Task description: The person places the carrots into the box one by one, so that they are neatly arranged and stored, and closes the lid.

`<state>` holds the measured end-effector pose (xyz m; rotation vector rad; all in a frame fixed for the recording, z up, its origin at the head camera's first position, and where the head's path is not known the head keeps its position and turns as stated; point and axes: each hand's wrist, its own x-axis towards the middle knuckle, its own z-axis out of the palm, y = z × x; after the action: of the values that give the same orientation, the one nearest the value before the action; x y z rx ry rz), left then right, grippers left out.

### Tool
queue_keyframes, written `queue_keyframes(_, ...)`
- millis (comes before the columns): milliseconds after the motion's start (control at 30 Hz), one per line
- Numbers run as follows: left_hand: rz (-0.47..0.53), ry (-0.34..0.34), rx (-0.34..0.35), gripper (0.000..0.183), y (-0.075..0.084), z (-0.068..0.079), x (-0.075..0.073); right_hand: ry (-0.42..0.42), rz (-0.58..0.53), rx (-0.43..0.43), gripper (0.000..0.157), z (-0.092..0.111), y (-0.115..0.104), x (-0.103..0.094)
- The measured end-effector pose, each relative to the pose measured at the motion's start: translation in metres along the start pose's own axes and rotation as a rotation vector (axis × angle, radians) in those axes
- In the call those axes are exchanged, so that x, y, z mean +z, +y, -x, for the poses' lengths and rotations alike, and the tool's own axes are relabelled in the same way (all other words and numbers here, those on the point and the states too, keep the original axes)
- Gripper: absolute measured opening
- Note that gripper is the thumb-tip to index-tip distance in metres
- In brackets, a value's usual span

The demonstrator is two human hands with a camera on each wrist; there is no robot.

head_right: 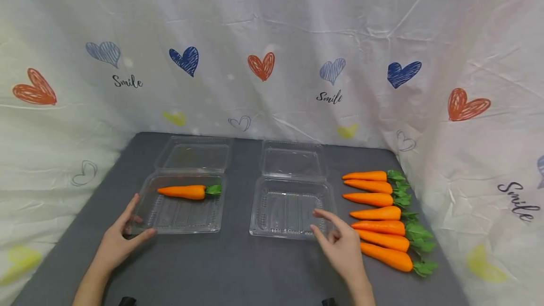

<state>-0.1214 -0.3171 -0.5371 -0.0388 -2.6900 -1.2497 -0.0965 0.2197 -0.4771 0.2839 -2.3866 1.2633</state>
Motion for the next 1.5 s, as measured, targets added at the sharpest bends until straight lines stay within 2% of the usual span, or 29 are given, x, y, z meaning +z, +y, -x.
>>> queue_keyframes(67, -0.005, 0.001, 0.0, 0.108, 0.0, 0.0, 0.0, 0.069, 0.048, 0.083, 0.042, 0.01, 0.008, -0.016)
queue_keyframes(167, -0.004, 0.003, 0.004, 0.108, -0.001, 0.0, 0.001, 0.161, 0.186, 0.245, 0.036, 0.024, 0.017, -0.038)
queue_keyframes(267, -0.002, 0.003, 0.006, 0.109, -0.002, -0.001, 0.001, 0.222, 0.294, 0.393, 0.034, 0.033, 0.024, -0.059)
queue_keyframes(367, -0.006, 0.003, 0.003, 0.109, -0.001, -0.001, 0.001, 0.291, 0.331, 0.481, 0.039, 0.04, 0.036, -0.079)
queue_keyframes(500, -0.01, 0.0, -0.003, 0.108, -0.001, -0.001, 0.0, 0.385, 0.295, 0.619, 0.047, 0.052, 0.055, -0.104)
queue_keyframes(600, -0.009, -0.003, -0.007, 0.108, -0.001, -0.001, 0.0, 0.397, 0.276, 0.755, 0.054, 0.059, 0.07, -0.118)
queue_keyframes(700, -0.009, -0.003, -0.012, 0.107, -0.002, 0.0, -0.001, 0.346, 0.299, 0.844, 0.061, 0.064, 0.085, -0.127)
queue_keyframes(767, -0.01, -0.003, -0.014, 0.107, -0.002, 0.0, -0.001, 0.294, 0.31, 0.881, 0.063, 0.068, 0.091, -0.13)
queue_keyframes(867, -0.013, 0.0, -0.014, 0.107, -0.001, -0.001, -0.001, 0.242, 0.317, 0.906, 0.057, 0.073, 0.098, -0.132)
queue_keyframes(1033, -0.012, -0.004, -0.014, 0.106, 0.0, -0.001, -0.001, 0.223, 0.313, 0.924, 0.045, 0.079, 0.106, -0.133)
queue_keyframes(1233, -0.013, -0.002, -0.013, 0.106, 0.001, -0.001, 0.0, 0.181, 0.322, 0.958, 0.059, 0.082, 0.113, -0.137)
queue_keyframes(1367, -0.009, -0.001, -0.012, 0.106, 0.001, 0.0, 0.0, 0.166, 0.328, 0.962, 0.062, 0.084, 0.117, -0.137)
queue_keyframes(1500, -0.008, -0.001, -0.013, 0.106, 0.001, 0.0, 0.0, 0.159, 0.364, 0.909, 0.062, 0.085, 0.119, -0.137)
